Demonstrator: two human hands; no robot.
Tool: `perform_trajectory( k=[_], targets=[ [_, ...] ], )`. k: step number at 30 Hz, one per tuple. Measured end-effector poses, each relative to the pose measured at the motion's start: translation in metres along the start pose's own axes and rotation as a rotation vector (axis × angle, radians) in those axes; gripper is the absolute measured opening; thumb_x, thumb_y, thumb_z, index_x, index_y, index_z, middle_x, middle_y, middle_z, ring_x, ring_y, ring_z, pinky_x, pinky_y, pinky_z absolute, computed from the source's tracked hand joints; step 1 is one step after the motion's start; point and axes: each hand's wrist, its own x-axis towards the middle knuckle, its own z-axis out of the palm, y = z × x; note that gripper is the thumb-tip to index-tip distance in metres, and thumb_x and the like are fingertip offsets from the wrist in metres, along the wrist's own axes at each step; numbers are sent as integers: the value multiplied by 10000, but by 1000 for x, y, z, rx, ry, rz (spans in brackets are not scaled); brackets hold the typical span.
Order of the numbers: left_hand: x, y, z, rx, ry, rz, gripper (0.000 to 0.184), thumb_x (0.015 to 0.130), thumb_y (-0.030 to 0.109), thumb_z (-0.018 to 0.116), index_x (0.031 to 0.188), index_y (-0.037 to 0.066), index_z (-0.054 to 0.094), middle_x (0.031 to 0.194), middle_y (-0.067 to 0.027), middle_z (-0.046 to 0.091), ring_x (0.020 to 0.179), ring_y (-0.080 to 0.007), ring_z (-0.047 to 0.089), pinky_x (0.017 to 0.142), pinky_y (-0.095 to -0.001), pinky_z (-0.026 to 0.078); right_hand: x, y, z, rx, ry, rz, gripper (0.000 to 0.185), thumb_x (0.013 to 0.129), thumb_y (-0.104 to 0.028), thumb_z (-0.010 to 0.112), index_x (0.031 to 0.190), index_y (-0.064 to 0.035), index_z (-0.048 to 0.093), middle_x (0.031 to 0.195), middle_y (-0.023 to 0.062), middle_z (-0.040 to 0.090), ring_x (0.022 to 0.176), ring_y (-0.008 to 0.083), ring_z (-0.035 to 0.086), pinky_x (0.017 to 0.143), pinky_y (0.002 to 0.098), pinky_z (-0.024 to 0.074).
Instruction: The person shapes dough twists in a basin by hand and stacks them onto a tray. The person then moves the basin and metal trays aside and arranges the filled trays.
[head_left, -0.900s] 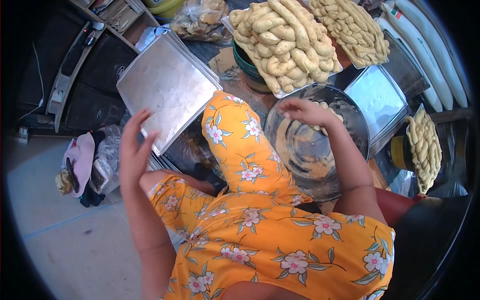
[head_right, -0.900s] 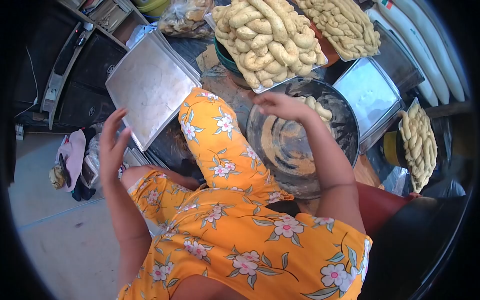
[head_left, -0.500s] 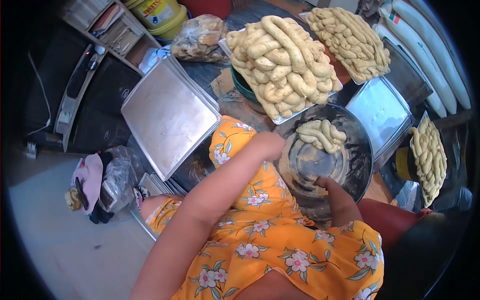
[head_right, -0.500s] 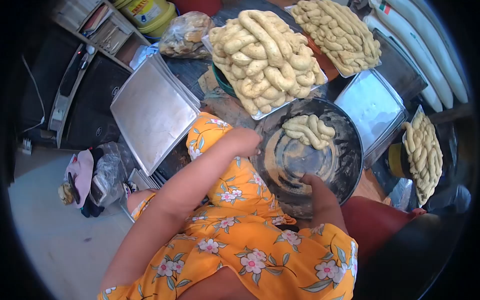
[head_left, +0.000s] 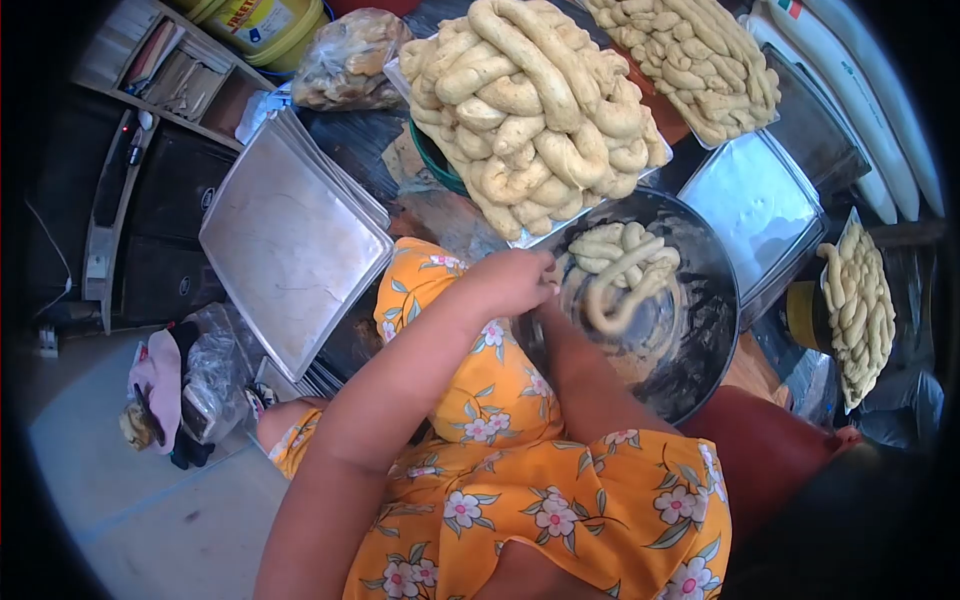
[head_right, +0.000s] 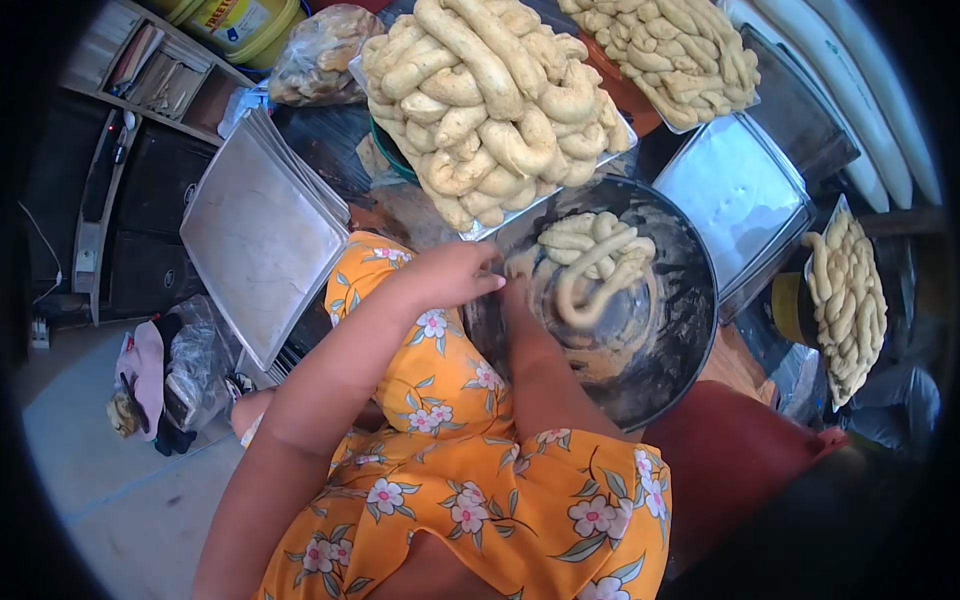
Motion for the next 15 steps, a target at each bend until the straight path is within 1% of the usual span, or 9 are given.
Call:
perform_trajectory(
  k=[3, 6, 8, 10, 13, 15],
  targets=[
    [1, 4, -3, 2, -35, 6, 401, 830, 326, 620, 1094, 27, 582, 977, -191, 645, 934, -366, 606, 803, -422, 476, 5, 31, -18, 314, 24, -268, 333, 784, -146, 650, 1090, -19, 612, 1092, 126, 623, 1032, 294, 573, 839, 367, 500],
    [-1, 7, -6, -25, -13, -16, 400, 834, 330, 616, 1092, 26, 585, 985, -188, 647, 943, -358, 609, 810, -412, 478, 2, 65, -59, 1853, -405, 162, 320, 796, -103, 623, 1094, 9, 588, 1055, 138, 619, 1002, 246, 579, 804, 331, 503],
    [-1, 5, -5, -17, -19, -12, 402, 835, 333, 614, 1094, 26, 586, 999, -182, 649, 954, -352, 609, 818, -404, 478, -5, 130, -74, 1700, 132, 274, 300, 857, -61, 519, 1153, -17, 525, 1024, 116, 588, 795, 214, 595, 701, 368, 516],
    [-1, 5, -4, -16, -32, -12, 405, 836, 336, 614, 1098, 28, 585, 1013, -178, 650, 964, -347, 609, 826, -399, 478, -40, 125, -120, 1396, 680, 568, 271, 800, 47, 539, 1065, -10, 548, 883, 66, 594, 646, 149, 541, 568, 309, 508],
    [-1, 6, -5, -21, -47, -18, 408, 836, 337, 614, 1104, 31, 582, 1027, -176, 649, 976, -345, 608, 837, -397, 475, -78, 139, -153, 1380, -255, 337, 319, 820, 19, 512, 1135, -30, 527, 918, 95, 570, 739, 169, 573, 601, 308, 504],
    [-3, 8, -6, -15, -48, -23, 407, 837, 338, 615, 1105, 33, 581, 1031, -178, 648, 979, -346, 607, 840, -400, 473, -75, 145, -154, 1341, 105, 423, 268, 798, 29, 513, 1059, -6, 561, 880, 78, 599, 685, 171, 586, 585, 305, 507]
  ],
)
